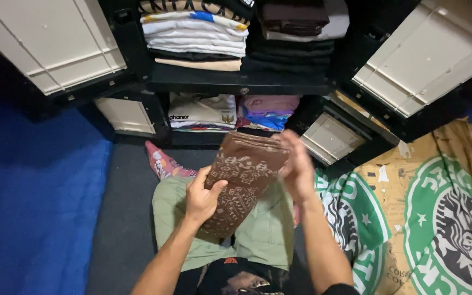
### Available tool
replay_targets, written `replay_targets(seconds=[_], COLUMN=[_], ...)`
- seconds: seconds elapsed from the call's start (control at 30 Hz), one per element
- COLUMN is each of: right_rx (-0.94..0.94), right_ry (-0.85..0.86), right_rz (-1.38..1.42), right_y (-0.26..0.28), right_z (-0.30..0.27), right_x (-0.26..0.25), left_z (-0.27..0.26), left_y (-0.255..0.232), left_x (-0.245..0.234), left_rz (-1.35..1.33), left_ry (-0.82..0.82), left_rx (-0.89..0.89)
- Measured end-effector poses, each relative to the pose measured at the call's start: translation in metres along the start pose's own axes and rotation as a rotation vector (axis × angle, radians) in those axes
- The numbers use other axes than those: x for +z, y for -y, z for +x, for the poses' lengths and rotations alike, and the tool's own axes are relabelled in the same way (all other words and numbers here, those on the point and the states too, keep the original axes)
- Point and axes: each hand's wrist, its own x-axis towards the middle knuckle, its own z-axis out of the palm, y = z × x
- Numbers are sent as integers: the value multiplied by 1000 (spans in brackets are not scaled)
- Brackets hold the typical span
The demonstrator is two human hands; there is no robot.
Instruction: Folding a brown patterned cloth and then meticulously organizing and aligning stacks of folded t-shirts inside a black locker.
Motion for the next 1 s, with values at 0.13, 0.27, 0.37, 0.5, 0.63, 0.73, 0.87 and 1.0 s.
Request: replay_targets(seconds=[0.13,0.27,0.37,0.5,0.63,0.73,0.87,1.0], right_rx=[-31,-36,-45,-74,-94,-109,-185,-399], right_ry=[145,10,-24,-10,17,37,136,185], right_rz=[152,-100,-188,-291,-342,-344,-403,-518], right_y=[-85,-85,-69,-63,-61,-63,-28,-6], right_z=[-13,-8,-7,-4,-3,-5,-21,-32], right_x=[7,19,28,27,20,14,26,40], left_z=[5,9,14,17,20,30,40,57], left_y=[0,-19,-38,-23,5,-12,-9,-46], left_x=[7,11,7,11,22,22,21,14], left_rz=[-41,-150,-194,-231,-264,-214,-171,-238], left_ry=[-19,-23,34,81,-1,-61,-145,-134], left_rx=[-68,-222,-359,-260,-168,-156,-52,29])
